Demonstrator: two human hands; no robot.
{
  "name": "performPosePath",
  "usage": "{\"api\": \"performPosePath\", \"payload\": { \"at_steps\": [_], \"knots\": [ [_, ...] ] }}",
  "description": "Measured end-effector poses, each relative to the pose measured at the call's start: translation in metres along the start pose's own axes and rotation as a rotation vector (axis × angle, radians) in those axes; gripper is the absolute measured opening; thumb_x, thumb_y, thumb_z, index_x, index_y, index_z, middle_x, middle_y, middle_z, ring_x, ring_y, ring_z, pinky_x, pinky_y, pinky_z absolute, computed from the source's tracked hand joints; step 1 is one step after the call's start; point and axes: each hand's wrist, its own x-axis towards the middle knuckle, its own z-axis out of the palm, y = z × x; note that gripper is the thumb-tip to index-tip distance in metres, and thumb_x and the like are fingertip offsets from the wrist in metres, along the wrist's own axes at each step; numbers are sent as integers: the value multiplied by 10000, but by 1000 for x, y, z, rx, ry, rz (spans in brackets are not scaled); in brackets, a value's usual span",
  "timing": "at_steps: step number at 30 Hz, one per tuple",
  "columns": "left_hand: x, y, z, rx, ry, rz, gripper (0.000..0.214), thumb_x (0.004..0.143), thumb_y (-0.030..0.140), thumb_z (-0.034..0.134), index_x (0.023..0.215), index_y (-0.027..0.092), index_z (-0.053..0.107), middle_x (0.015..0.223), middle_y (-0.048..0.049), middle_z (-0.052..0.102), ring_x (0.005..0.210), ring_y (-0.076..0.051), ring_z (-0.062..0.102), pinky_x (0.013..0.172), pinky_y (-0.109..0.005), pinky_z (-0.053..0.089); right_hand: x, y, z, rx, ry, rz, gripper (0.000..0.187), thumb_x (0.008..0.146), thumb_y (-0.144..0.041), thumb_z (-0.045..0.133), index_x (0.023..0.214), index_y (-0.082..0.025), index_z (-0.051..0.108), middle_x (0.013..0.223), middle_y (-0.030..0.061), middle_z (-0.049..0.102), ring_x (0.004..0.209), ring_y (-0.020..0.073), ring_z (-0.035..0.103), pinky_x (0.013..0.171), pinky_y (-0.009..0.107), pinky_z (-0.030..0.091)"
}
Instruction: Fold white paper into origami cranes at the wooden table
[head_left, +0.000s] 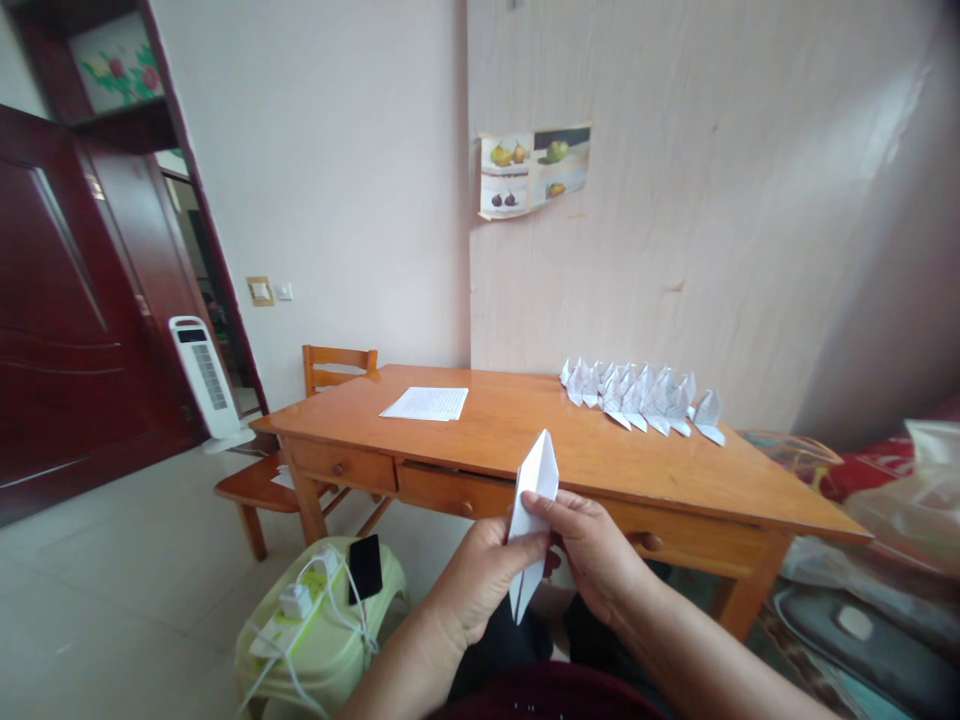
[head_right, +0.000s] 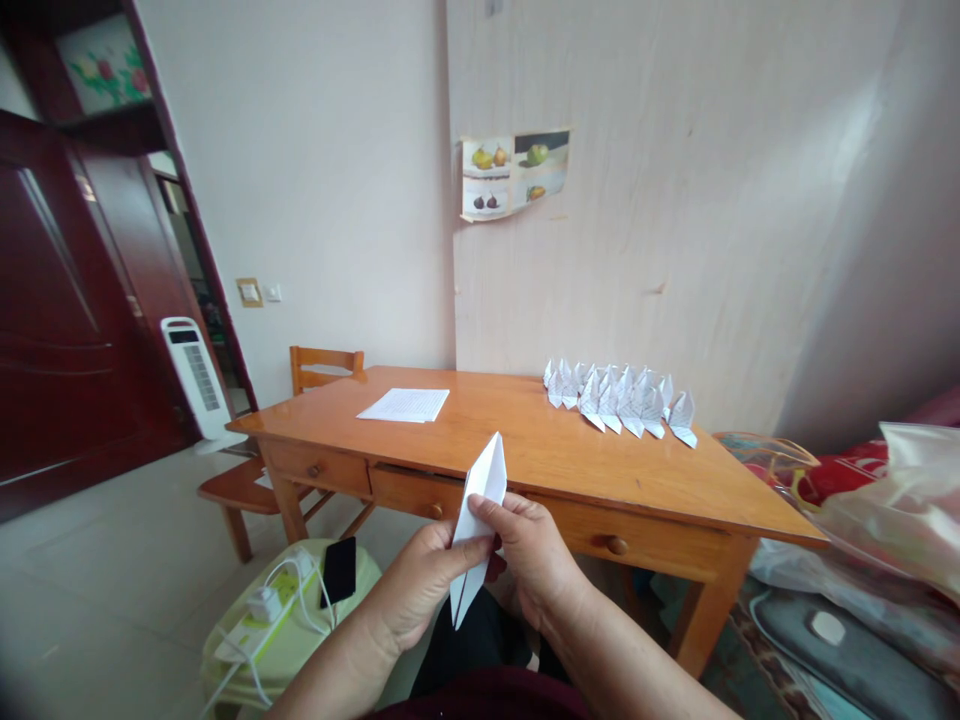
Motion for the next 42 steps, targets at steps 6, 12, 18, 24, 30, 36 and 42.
{"api": "performPosePath", "payload": {
  "at_steps": [6, 12, 18, 24, 30, 36, 42],
  "knots": [
    [-1, -6, -2, 52, 43, -88, 332, 780, 410, 777, 850, 88, 738, 720, -96, 707, 664, -175, 630, 685, -279, 456, -4, -3, 5, 10, 21, 54, 371, 713, -488, 795, 681, -166, 613, 475, -34, 520, 314, 92, 412, 303, 233, 322],
    [-4, -8, -4, 72, 54, -129, 375, 763, 426, 786, 914, 86, 748, 759, -119, 731, 697, -208, 661, 723, -317, 471, 1, -5, -2, -21, 74, -7, 364, 718, -489, 791, 711, -158, 639, 549, 19, 618, 409, 114, 495, 385, 242, 360],
    [-6, 2, -7, 2, -18, -20, 401, 793, 430, 788, 1049, 127, 730, 924, -91, 724, 839, -195, 642, 793, -292, 448, 3, -11, -7, -71, 47, -15, 337, 723, -461, 795, 705, -140, 694, 585, 27, 652, 461, 121, 534, 459, 251, 394],
    [0, 7, -6, -30, 83, 49, 282, 768, 305, 814, 971, 118, 755, 922, -95, 737, 876, -211, 628, 852, -318, 438, -1, -10, 4, -126, -16, -21, 321, 701, -464, 823, 702, -159, 723, 587, -2, 636, 495, 105, 516, 508, 240, 399],
    [4, -3, -14, -119, 215, 92, 293, 780, 329, 805, 1017, 162, 762, 945, -73, 731, 883, -192, 606, 829, -307, 424, -2, -6, 1, -222, -151, -212, 366, 802, -484, 758, 1043, -210, 730, 971, 58, 734, 890, 207, 656, 806, 314, 496],
    [7, -8, -18, -364, 221, 177, 196, 767, 292, 818, 900, 168, 744, 877, -43, 693, 850, -168, 601, 841, -303, 439, -1, 15, -8, -527, -129, -308, 342, 812, -474, 749, 992, -185, 727, 897, 60, 726, 822, 211, 619, 725, 308, 465],
    [6, -9, -17, -311, 245, 167, 266, 765, 324, 817, 952, 163, 719, 926, -59, 686, 886, -185, 591, 842, -309, 424, 1, 24, -7, -498, -134, -252, 349, 821, -525, 703, 755, -182, 722, 657, 1, 609, 617, 150, 496, 586, 269, 362]
  ]
}}
